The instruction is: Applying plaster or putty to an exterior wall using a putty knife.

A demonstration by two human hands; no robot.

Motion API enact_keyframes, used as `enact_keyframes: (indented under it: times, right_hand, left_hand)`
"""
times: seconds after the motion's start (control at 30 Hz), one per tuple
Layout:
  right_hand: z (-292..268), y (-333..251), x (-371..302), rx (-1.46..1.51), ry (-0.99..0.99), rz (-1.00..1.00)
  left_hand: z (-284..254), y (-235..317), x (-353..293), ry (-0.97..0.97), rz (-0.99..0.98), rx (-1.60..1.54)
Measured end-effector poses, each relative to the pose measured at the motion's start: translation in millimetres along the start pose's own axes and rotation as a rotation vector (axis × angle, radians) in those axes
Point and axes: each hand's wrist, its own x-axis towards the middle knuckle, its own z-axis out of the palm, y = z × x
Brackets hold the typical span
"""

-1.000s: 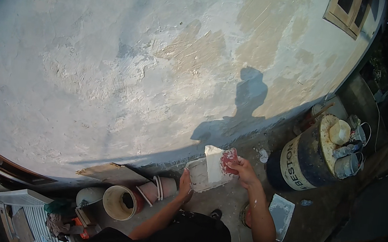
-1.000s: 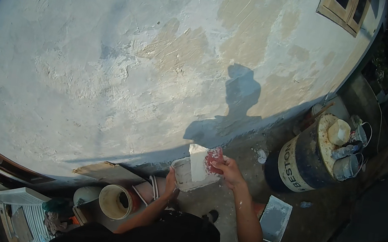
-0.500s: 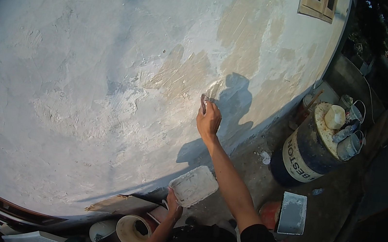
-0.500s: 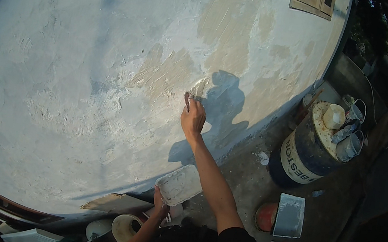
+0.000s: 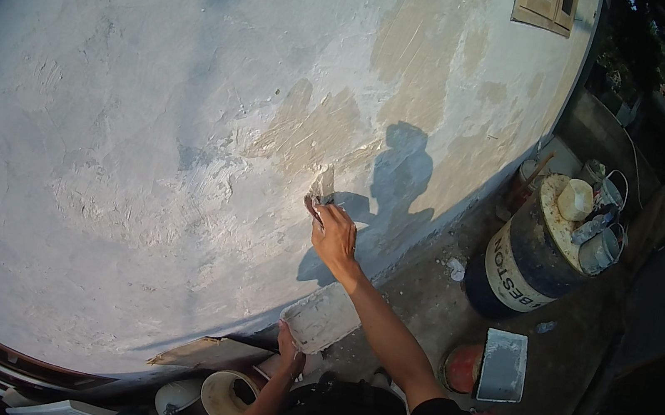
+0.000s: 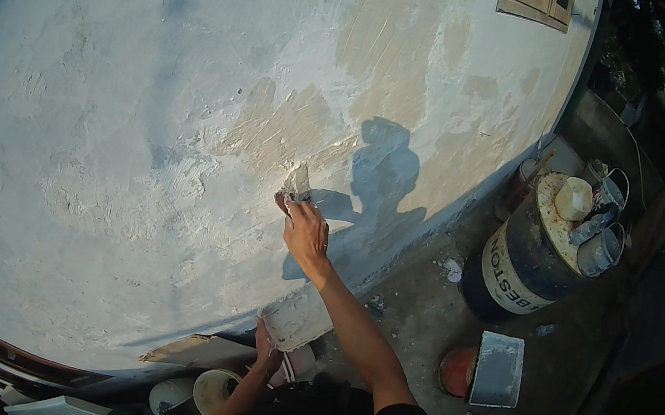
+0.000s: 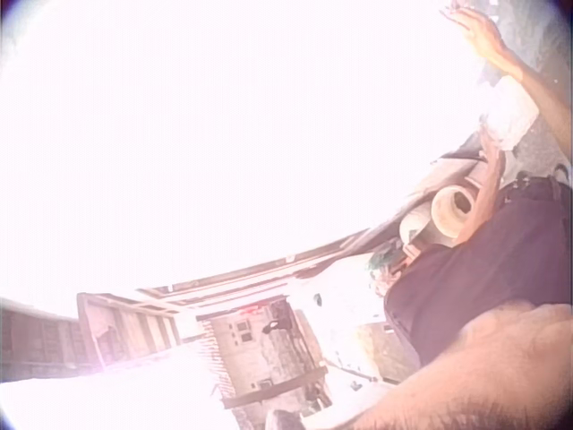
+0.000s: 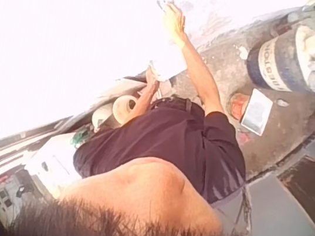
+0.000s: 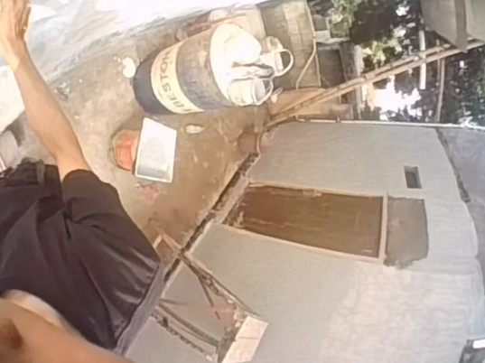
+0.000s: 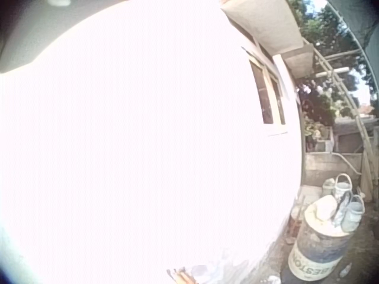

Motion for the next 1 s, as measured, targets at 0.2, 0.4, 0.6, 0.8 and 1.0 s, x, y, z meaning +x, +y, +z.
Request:
enact_keyframes:
  times: [0.2, 0.4, 0.6, 0.8, 1.0]
  right_hand:
    - [-41, 22, -4, 0.061, 0.168, 0.478]
    - [-74, 72, 41, 0.117, 0.398, 0.441]
    - [-55, 70, 42, 0.244, 0.231, 0.346]
    - [-29, 15, 34, 0.255, 0.1, 0.274]
    - [2, -28, 15, 0.191, 0.091, -0.004]
  left_hand:
    - [13, -2, -2, 0.007, 0.006, -0.015]
    - [16, -7, -14, -0.006, 0.015, -0.021]
    - [18, -1, -20, 0.025, 0.015, -0.009]
    - [11, -1, -17, 0.02, 0.025, -0.023]
    - [0, -5, -17, 0.018, 0.018, 0.003]
